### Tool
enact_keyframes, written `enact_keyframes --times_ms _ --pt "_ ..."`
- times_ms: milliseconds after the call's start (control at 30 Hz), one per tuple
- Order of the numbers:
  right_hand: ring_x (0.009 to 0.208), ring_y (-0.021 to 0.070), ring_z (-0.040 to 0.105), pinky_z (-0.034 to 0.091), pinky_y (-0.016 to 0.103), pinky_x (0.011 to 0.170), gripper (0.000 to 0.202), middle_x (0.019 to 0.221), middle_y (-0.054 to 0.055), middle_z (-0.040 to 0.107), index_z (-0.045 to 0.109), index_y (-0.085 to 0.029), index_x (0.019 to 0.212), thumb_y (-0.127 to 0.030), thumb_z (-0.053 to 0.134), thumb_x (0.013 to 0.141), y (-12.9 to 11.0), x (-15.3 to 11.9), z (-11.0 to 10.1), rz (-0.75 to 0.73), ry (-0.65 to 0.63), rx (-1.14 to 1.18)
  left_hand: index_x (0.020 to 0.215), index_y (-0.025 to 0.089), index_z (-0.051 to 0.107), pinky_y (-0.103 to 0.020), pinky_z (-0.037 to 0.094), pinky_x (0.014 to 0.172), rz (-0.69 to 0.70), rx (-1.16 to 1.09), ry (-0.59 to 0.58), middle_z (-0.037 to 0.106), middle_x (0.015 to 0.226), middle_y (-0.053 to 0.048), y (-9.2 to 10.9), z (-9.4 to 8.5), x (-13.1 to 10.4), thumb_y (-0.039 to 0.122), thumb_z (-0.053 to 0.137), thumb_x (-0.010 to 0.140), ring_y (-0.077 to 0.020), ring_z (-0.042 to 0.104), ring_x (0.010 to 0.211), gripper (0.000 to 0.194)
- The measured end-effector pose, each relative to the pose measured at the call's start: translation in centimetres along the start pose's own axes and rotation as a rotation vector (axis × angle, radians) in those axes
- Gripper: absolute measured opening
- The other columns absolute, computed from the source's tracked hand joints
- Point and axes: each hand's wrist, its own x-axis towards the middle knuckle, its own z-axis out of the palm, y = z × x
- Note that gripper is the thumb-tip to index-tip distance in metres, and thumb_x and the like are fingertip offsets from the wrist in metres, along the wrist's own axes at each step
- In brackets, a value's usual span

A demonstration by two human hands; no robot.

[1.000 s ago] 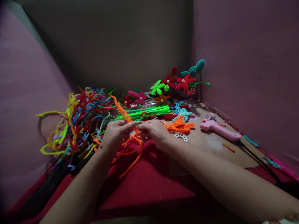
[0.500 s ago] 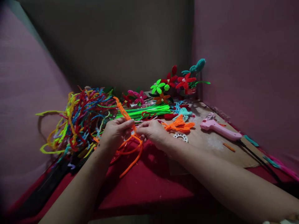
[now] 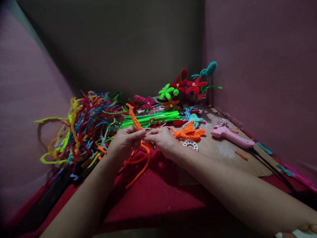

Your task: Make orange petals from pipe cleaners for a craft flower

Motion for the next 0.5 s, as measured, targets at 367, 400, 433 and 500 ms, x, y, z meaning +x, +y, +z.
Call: enact_keyframes --times_ms 367,400,433,500 --pt "0.041 0.0066 0.037 0.026 0.024 0.044 0.016 0.041 -0.004 0.046 0.056 -0.014 0.049 -0.021 0.065 0.059 0.63 0.36 -0.03 0.008 0.037 0.097 0.056 0.012 0.057 -0.018 0.028 0.038 0.010 0.088 -0.007 0.048 0.045 0.003 0.24 -0.24 0.06 0.033 0.069 0.064 -0.0044 0.039 0.037 0.026" --pt "0.041 0.0066 0.037 0.027 0.024 0.044 0.015 0.042 -0.004 0.046 0.056 -0.014 0.049 -0.021 0.066 0.058 0.60 0.40 -0.07 0.010 0.046 0.094 0.055 0.012 0.056 -0.019 0.028 0.038 0.023 0.113 0.011 0.049 0.045 0.003 0.35 -0.11 -0.02 0.034 0.069 0.065 -0.0047 0.039 0.037 0.027" --pt "0.041 0.0066 0.037 0.026 0.024 0.044 0.014 0.042 -0.004 0.047 0.056 -0.014 0.049 -0.021 0.066 0.058 0.58 0.46 -0.14 0.007 0.054 0.091 0.054 0.012 0.056 -0.019 0.028 0.037 0.046 0.145 0.044 0.048 0.043 0.003 0.47 0.08 -0.13 0.034 0.068 0.065 -0.0049 0.038 0.036 0.027" --pt "0.041 0.0067 0.037 0.026 0.024 0.045 0.013 0.043 -0.004 0.048 0.058 -0.014 0.052 -0.021 0.065 0.059 0.54 0.59 -0.32 -0.004 0.056 0.083 0.055 0.012 0.056 -0.019 0.027 0.037 0.111 0.209 0.130 0.047 0.040 0.004 0.70 0.55 -0.39 0.032 0.068 0.065 -0.0052 0.037 0.034 0.025"
